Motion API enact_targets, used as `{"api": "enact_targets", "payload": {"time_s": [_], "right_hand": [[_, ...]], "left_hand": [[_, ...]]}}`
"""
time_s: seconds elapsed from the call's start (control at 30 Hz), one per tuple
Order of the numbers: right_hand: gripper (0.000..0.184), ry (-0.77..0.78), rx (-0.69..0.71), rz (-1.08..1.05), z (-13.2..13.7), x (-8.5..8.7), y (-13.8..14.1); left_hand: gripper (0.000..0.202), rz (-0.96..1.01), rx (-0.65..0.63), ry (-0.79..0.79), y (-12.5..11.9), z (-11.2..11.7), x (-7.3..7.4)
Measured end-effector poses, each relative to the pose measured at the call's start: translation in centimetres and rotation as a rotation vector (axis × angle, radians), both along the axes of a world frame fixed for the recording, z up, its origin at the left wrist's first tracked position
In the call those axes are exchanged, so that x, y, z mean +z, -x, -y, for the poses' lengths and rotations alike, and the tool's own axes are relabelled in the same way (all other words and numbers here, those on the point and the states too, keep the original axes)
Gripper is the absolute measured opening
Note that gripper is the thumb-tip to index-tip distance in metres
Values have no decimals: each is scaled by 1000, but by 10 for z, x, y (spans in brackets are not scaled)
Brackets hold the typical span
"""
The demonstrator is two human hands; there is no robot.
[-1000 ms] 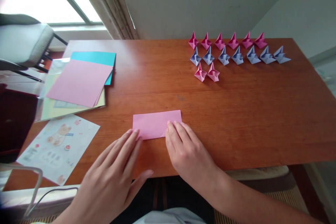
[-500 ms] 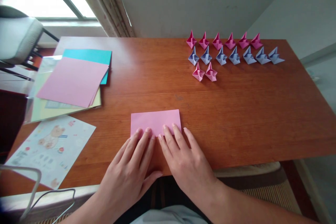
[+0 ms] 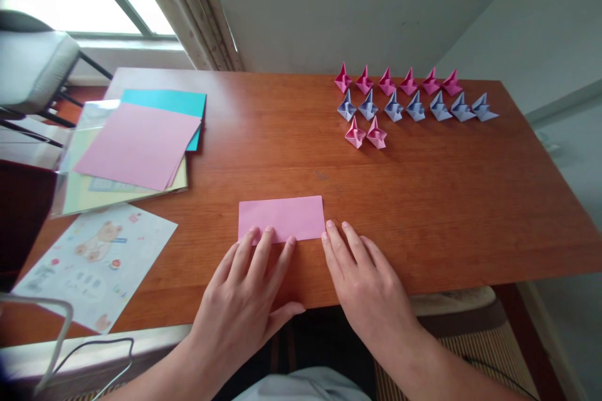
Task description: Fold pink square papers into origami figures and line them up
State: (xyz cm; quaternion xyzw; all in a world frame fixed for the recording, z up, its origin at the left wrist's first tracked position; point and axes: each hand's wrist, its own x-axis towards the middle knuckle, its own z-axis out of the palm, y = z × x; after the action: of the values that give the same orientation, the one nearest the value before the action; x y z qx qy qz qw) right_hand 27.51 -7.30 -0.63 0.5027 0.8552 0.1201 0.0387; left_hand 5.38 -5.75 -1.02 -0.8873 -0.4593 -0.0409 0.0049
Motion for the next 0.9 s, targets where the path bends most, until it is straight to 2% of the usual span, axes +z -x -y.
{"api": "enact_targets", "payload": {"time_s": [0.23, 0.4, 0.5, 0.63, 0.73, 0.9], "right_hand": [[50, -12, 35, -54, -4, 0, -1], [47, 26, 44, -138, -10, 1, -4], [37, 42, 45, -215, -19, 5, -4], [22, 46, 35, -300, -36, 9, 2], [28, 50, 110, -319, -46, 7, 10], [32, 25, 260, -323, -53, 0, 23]], "left_hand": [[68, 9, -34, 1, 29, -1, 6], [65, 13, 17, -59, 53, 0, 7], [65, 1, -9, -68, 61, -1, 6], [58, 72, -17, -93, 56, -11, 10], [43, 133, -68, -161, 42, -23, 12], [30, 126, -169, -143, 18, -40, 7]]}}
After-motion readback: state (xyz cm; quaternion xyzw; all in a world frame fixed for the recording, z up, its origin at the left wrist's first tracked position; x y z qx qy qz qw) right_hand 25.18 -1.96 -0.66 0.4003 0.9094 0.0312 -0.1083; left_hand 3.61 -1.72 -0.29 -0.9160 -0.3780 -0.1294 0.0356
